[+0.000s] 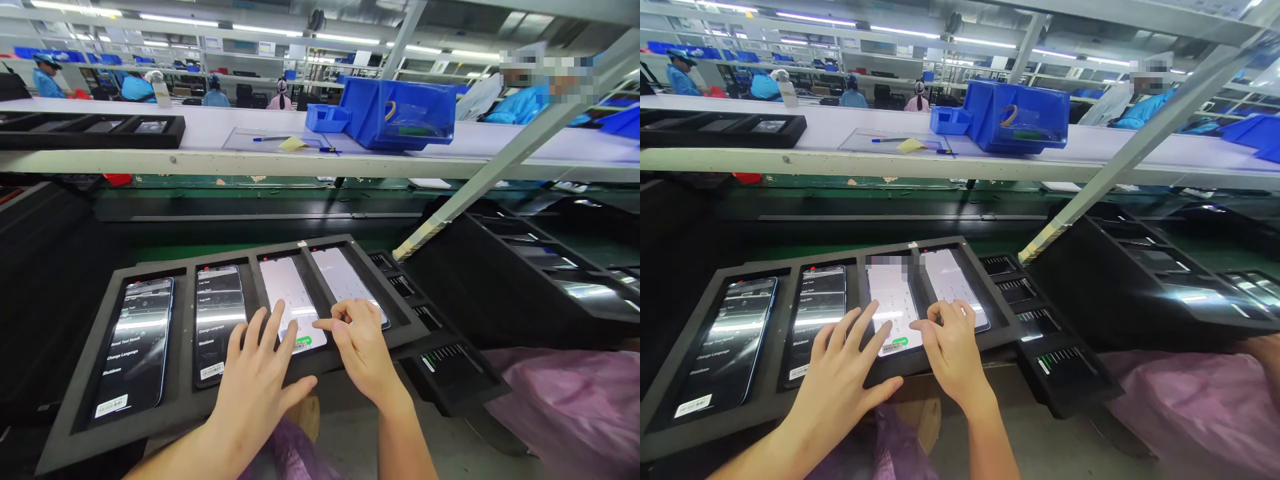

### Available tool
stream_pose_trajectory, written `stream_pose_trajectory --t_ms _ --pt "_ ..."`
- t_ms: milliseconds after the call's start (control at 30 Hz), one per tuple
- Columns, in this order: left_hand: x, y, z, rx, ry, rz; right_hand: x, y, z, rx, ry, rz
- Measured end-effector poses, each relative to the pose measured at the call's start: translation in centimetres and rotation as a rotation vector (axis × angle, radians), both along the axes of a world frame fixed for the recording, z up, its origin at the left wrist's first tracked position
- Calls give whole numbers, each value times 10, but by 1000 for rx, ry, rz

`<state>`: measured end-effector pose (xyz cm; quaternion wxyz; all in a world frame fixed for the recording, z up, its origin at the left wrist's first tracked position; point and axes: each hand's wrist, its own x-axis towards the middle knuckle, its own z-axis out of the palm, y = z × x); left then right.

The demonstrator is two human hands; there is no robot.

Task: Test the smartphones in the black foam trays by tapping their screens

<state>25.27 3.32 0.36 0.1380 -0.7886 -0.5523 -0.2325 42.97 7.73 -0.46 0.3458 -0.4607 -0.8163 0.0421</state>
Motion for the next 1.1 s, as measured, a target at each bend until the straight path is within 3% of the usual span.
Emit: stream_pose_trajectory --t_ms 633,900,1100 --pt "-7 0 -1 -80 103 -26 -4 -2 2 -64 -70 -67" --pt "-5 -1 -3 -117 56 -10 -15 -4 7 -106 -193 2" --pt "-6 0 -3 -190 57 -19 -4 -4 2 -9 -112 -29"
